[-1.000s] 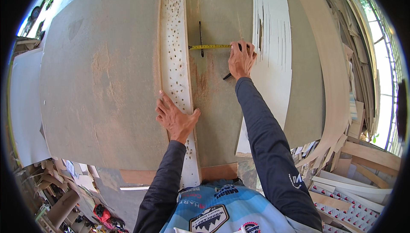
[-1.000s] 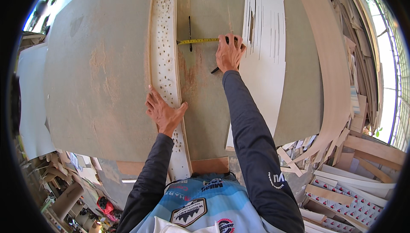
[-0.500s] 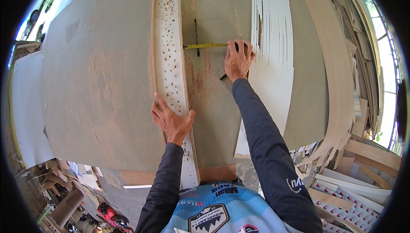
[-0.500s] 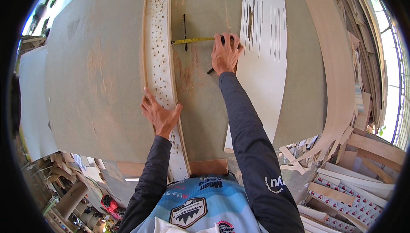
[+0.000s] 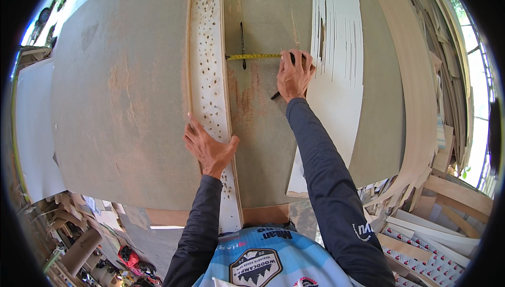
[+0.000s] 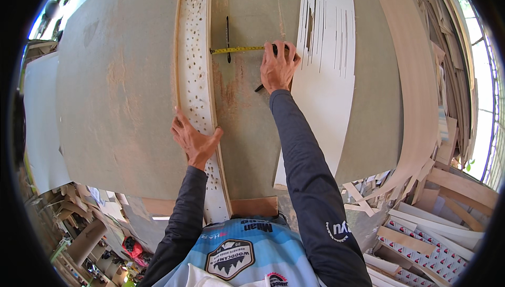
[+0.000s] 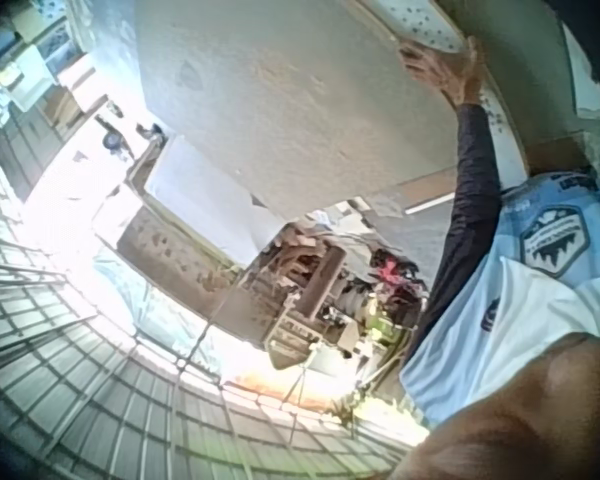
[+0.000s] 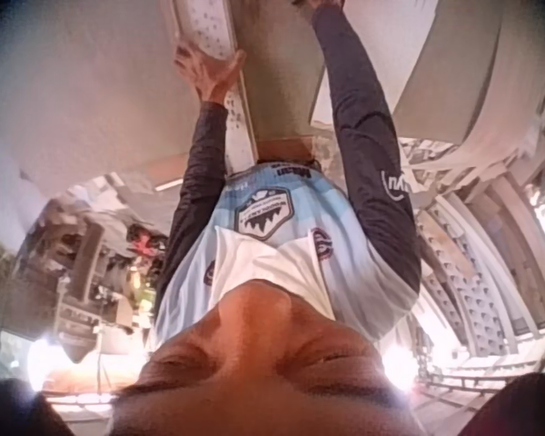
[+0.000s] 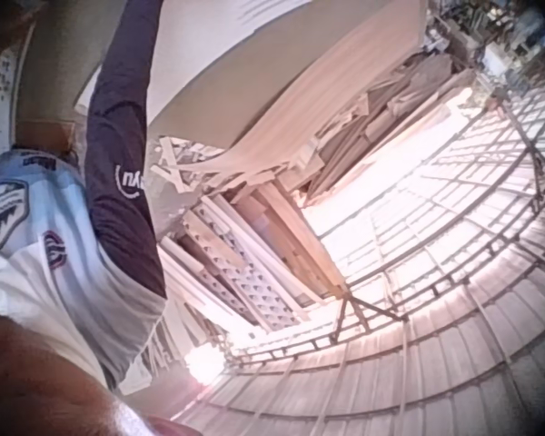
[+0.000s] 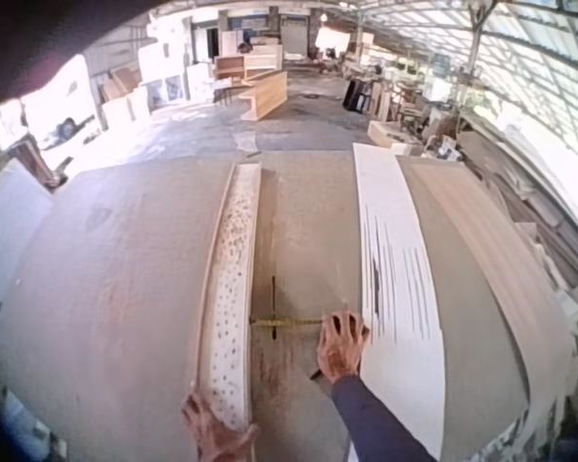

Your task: The person picks up wooden pieces from a pile, aligns them on a workbench, measures them with a tape measure, and secures a wooden strip using a hammer and nails.

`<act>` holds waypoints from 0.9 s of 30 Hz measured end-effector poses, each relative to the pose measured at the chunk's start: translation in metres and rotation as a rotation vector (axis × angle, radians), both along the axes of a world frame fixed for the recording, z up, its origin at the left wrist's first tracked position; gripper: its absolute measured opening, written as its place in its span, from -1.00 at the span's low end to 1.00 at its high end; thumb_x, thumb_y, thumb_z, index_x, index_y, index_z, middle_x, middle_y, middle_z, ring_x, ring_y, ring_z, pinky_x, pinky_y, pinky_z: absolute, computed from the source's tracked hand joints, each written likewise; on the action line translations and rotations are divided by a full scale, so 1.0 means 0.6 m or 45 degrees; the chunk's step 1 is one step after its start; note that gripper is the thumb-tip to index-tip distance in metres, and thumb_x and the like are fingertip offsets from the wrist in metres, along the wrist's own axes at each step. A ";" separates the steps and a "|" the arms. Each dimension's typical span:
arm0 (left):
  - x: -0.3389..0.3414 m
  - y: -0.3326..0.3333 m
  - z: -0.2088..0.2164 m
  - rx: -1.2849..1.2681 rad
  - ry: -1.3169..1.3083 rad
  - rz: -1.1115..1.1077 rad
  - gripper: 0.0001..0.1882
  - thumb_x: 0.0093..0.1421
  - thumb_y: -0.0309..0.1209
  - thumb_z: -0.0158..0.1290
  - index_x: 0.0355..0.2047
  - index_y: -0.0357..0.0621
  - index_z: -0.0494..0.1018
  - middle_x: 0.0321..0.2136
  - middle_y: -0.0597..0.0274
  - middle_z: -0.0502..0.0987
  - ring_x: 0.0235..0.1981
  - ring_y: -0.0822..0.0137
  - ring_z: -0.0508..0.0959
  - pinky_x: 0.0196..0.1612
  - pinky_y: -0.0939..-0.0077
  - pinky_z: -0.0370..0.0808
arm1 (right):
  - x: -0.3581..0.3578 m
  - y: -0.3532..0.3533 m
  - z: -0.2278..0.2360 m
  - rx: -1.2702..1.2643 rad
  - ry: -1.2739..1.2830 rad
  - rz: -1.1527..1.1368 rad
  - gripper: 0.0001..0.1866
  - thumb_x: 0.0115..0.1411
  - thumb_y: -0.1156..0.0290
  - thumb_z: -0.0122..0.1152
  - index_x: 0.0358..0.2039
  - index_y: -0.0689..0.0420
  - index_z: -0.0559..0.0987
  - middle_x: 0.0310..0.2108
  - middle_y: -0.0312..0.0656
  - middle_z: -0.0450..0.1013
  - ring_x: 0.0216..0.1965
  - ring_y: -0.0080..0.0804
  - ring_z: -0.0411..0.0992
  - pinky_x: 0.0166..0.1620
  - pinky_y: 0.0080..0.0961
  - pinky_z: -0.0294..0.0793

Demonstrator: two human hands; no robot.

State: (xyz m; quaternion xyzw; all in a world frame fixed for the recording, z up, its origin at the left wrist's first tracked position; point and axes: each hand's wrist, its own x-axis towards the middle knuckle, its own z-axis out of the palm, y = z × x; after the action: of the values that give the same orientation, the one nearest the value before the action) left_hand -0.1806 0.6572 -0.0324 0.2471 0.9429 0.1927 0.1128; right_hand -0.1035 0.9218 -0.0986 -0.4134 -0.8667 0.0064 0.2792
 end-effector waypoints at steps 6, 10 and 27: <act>0.001 0.000 -0.004 -0.041 0.015 0.009 0.29 -0.34 -0.19 0.30 0.35 -0.26 -0.21 0.09 -0.17 0.12 0.14 -0.11 0.12 0.19 -0.04 0.08 | -0.001 -0.001 0.001 -0.021 0.009 -0.011 -0.75 0.09 0.44 0.20 -0.17 -0.05 0.54 -0.09 -0.28 0.33 0.10 -0.19 0.17 0.02 -0.07 0.17; -0.003 -0.002 -0.004 -0.036 -0.031 -0.006 0.36 -0.33 -0.17 0.35 0.36 -0.22 -0.29 0.16 -0.30 0.05 0.20 -0.19 0.07 0.21 -0.12 0.06 | -0.002 -0.002 0.003 -0.034 0.019 -0.013 -0.75 0.09 0.45 0.21 -0.18 -0.06 0.54 -0.09 -0.29 0.33 0.10 -0.20 0.17 0.02 -0.08 0.17; -0.003 -0.003 -0.011 -0.031 0.056 -0.026 0.33 -0.37 -0.18 0.31 0.36 -0.24 -0.24 0.07 -0.18 0.12 0.13 -0.12 0.14 0.17 -0.03 0.11 | -0.001 -0.002 0.004 -0.026 0.027 -0.002 -0.77 0.09 0.46 0.19 -0.19 -0.04 0.55 -0.09 -0.28 0.34 0.09 -0.19 0.18 0.03 -0.09 0.17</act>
State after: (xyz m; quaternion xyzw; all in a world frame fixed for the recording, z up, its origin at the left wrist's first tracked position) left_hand -0.1823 0.6554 -0.0389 0.2594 0.9449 0.1746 0.0972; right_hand -0.1038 0.9205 -0.0959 -0.4169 -0.8633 0.0194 0.2839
